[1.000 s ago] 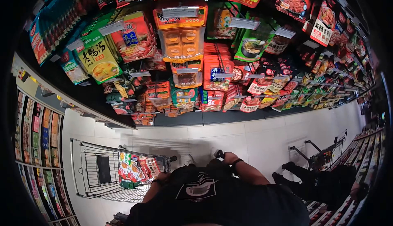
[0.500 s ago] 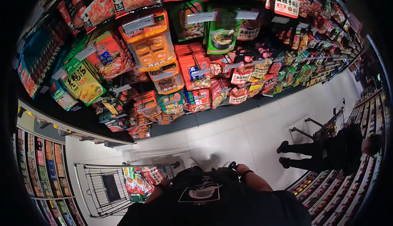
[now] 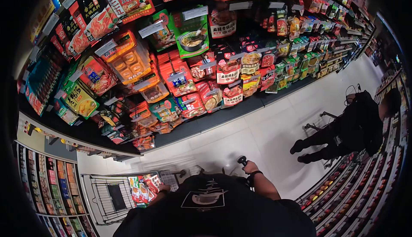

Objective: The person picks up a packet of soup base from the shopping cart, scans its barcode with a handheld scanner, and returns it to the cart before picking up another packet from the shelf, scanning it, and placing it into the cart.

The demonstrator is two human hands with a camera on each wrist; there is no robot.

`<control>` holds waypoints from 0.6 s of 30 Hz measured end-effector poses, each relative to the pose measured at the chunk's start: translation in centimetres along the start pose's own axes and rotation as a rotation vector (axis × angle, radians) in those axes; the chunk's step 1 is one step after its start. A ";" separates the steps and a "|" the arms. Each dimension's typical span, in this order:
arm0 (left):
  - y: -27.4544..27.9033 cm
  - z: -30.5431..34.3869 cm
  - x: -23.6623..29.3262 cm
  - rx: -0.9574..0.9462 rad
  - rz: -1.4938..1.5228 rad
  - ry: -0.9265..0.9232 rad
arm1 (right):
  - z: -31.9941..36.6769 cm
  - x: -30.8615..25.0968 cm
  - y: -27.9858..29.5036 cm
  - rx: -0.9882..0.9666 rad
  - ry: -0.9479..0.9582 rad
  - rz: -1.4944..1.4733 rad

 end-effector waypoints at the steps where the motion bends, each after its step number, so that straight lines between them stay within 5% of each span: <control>1: -0.3 -0.3 -0.2 -0.010 -0.032 0.041 | 0.1 1.4 0.4 0.028 -0.036 -0.078; 5: -2.0 -3.0 -2.8 -0.025 -0.042 0.128 | -0.3 9.8 0.0 0.032 -0.179 -0.161; 7: -0.7 0.8 -0.8 -0.009 -0.036 0.151 | -0.2 13.9 -0.6 -0.006 -0.235 -0.195; 11: -4.9 -7.7 -6.9 0.107 0.026 0.125 | 6.9 13.1 3.2 -0.007 -0.258 -0.102; 15: -3.0 0.3 -2.2 -0.084 0.059 0.244 | 7.4 16.4 4.7 -0.007 -0.241 -0.028; 18: -6.2 -3.7 -5.5 -0.119 0.013 0.320 | 8.1 17.2 6.5 -0.008 -0.253 -0.077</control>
Point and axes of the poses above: each hand's wrist, its own z-axis away from the middle knuckle, its own y-axis out of the back of the hand, x = y × z, the point moved 6 cm from there along -z, towards the middle knuckle, and after that the axes turned 3 degrees about z, right-handed, at the moved point
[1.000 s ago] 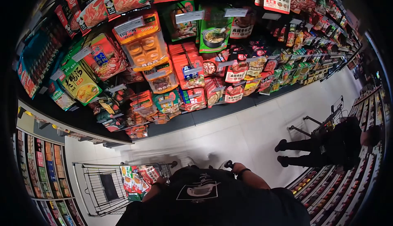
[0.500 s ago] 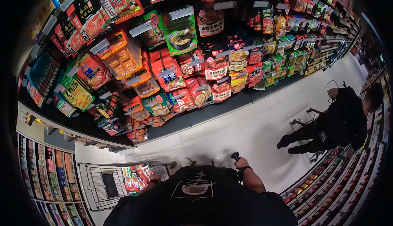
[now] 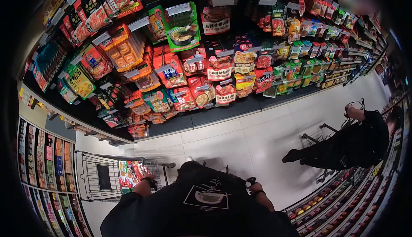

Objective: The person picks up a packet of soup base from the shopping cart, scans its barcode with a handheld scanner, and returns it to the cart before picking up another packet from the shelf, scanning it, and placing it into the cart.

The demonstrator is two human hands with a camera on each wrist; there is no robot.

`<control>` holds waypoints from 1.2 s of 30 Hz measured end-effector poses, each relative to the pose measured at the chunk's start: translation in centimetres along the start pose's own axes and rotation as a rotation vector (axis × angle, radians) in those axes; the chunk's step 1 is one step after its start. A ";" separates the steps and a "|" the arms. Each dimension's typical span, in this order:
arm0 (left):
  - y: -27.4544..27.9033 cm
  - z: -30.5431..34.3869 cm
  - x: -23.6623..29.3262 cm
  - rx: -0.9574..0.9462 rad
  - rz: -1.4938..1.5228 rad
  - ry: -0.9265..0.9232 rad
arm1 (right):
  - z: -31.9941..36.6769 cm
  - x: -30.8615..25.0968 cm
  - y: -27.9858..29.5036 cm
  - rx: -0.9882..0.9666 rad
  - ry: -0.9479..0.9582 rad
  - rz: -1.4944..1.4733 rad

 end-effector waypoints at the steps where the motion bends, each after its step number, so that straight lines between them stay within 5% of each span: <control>1: -1.3 -3.3 -0.9 -0.025 -0.020 0.033 | 0.0 0.4 0.6 0.025 -0.004 -0.012; 5: -2.9 0.2 0.0 -0.301 -0.467 -0.116 | -4.1 2.8 1.3 0.025 0.037 -0.106; 8: -3.2 -0.5 0.3 -0.211 -0.243 -0.061 | -6.2 4.5 1.1 0.046 -0.004 -0.272; 11: -2.8 6.2 2.7 -0.161 -0.561 -0.096 | -6.8 5.5 0.5 0.041 -0.049 -0.354; 13: 0.6 14.9 5.1 0.309 -0.194 0.005 | -4.6 4.4 0.9 0.064 -0.029 -0.317; 17: -0.4 18.2 7.0 0.411 -0.206 0.026 | -6.6 6.1 -0.1 0.086 0.049 -0.064; 21: -5.2 11.2 6.3 0.595 -0.213 0.160 | -8.0 8.4 0.0 0.015 0.004 0.005; 22: -5.5 11.5 7.3 0.582 -0.209 0.149 | -4.1 6.4 1.6 0.065 0.073 -0.196; 25: -7.2 12.5 10.0 0.504 -0.198 0.228 | -5.7 8.2 4.4 0.101 -0.006 -0.084; 29: -11.1 8.5 10.1 0.865 -0.028 0.471 | -9.0 10.7 8.6 0.119 -0.077 -0.005; 32: -11.7 13.4 11.8 1.097 0.035 0.617 | -10.3 10.0 12.9 0.122 -0.087 0.034; 35: -9.7 20.6 17.5 0.484 0.058 0.306 | -10.8 6.8 17.7 0.111 -0.060 0.078; 36: -10.0 21.2 18.5 0.476 0.068 0.325 | -13.3 7.5 18.7 0.108 -0.053 0.100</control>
Point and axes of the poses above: each hand's wrist, its own z-axis away from the middle knuckle, its own y-axis out of the back of the hand, x = y × z, the point moved 6 cm from there along -z, towards the middle knuckle, and after that the axes turned 3 degrees about z, right-handed, at the moved point
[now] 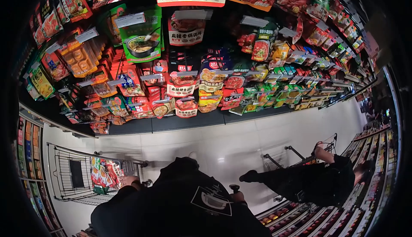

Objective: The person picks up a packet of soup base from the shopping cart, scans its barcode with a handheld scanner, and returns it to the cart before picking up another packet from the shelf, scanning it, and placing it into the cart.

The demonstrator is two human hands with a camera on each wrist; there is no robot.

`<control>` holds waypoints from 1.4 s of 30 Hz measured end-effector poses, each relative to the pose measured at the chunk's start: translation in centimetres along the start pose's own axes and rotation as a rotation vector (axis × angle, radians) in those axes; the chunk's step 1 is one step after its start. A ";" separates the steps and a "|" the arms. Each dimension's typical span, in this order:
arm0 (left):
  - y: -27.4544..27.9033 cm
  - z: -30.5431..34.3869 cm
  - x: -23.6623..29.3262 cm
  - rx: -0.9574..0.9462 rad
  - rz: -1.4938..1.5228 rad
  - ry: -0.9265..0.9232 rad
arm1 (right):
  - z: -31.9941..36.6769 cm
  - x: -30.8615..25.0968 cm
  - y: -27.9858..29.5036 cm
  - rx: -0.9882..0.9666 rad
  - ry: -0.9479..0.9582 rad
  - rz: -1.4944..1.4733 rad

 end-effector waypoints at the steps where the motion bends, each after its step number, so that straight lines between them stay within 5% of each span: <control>1: -0.3 0.7 0.7 -0.014 0.006 -0.050 | -3.0 -0.5 1.0 0.036 0.117 0.017; 5: -4.1 0.8 1.8 0.062 0.026 -0.059 | -1.5 -9.0 7.3 0.075 0.373 -0.130; 6: -3.9 1.6 2.2 0.070 0.107 -0.055 | -1.6 -10.5 8.1 0.035 0.357 -0.299; 7: -3.2 2.6 3.1 0.082 0.188 -0.051 | 0.9 -14.2 10.2 0.010 0.214 -0.151; 10: 1.9 6.9 4.9 0.038 0.251 -0.092 | -3.7 -15.2 11.4 -0.062 0.187 -0.128; 17: 1.6 7.4 5.5 0.025 0.634 -0.395 | -9.1 -18.0 13.5 -0.175 0.280 -0.050; 20: 3.0 11.5 3.7 0.268 0.727 -0.286 | -9.0 -19.4 15.0 -0.215 0.335 0.152; 24: 1.9 18.2 0.4 0.305 0.705 -0.223 | -13.1 -19.3 15.4 -0.211 0.410 0.379; 27: -3.3 20.7 -2.8 0.153 0.580 -0.308 | -14.9 -19.1 15.3 -0.299 0.332 0.179; 32: -17.7 23.3 -10.2 -0.887 0.644 -0.230 | -17.1 -18.5 14.8 -0.385 0.323 0.243; 34: -12.4 29.2 -11.5 -0.937 0.725 -0.032 | -17.5 -18.0 14.6 -0.395 0.351 0.271; 35: -14.3 29.0 -12.8 -0.934 0.733 -0.018 | -17.6 -18.0 14.5 -0.408 0.359 0.350; 38: -17.3 28.0 -16.6 -0.495 0.708 -0.072 | -17.4 -18.1 14.7 -0.421 0.392 0.471; 42: -14.2 32.3 -17.7 -0.570 0.882 0.075 | -17.8 -19.2 14.3 -0.442 0.467 0.623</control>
Point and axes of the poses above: each hand's wrist, its own z-axis away from the middle knuckle, its own y-axis out of the back of the hand, x = y × z, the point moved 6 cm from there along -z, towards the middle knuckle, and after that the axes turned 3 degrees about z, right-handed, at the moved point
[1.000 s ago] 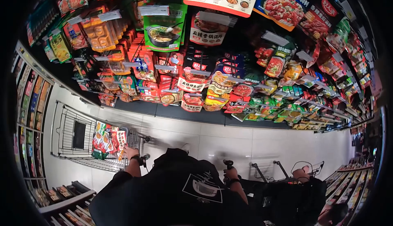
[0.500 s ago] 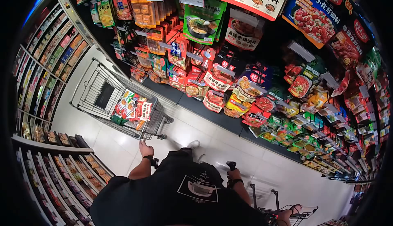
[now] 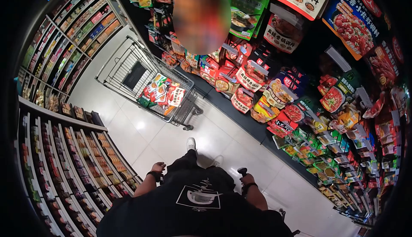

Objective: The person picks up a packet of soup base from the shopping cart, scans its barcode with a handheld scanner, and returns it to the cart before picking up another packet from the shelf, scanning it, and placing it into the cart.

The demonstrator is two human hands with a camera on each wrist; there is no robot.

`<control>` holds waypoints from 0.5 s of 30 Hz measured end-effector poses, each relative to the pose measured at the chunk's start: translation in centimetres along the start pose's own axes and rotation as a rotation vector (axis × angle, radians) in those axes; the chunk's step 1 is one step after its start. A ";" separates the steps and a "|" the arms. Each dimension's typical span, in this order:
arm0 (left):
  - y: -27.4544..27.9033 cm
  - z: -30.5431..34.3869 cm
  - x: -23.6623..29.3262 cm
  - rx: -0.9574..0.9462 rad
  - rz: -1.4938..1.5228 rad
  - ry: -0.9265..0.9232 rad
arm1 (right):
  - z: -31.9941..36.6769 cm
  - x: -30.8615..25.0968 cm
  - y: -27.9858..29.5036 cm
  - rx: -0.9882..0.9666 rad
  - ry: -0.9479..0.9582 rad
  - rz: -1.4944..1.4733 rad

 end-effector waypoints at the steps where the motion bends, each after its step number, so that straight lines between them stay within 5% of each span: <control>1: 0.1 -0.2 -1.3 0.010 0.056 0.030 | -0.3 -0.4 0.2 -0.003 0.024 0.017; 6: 0.9 -1.1 -5.8 0.012 0.246 0.164 | -1.2 -5.2 2.0 0.054 0.062 0.148; 15: 7.0 -5.1 -8.1 0.089 0.389 0.029 | 0.8 -17.3 -2.5 0.116 0.180 0.232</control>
Point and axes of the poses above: each hand's wrist, its own z-axis away from the middle knuckle, its own y-axis out of the back of the hand, x = y × z, the point moved 6 cm from there along -z, towards the middle knuckle, and after that the axes turned 3 degrees about z, right-handed, at the moved point
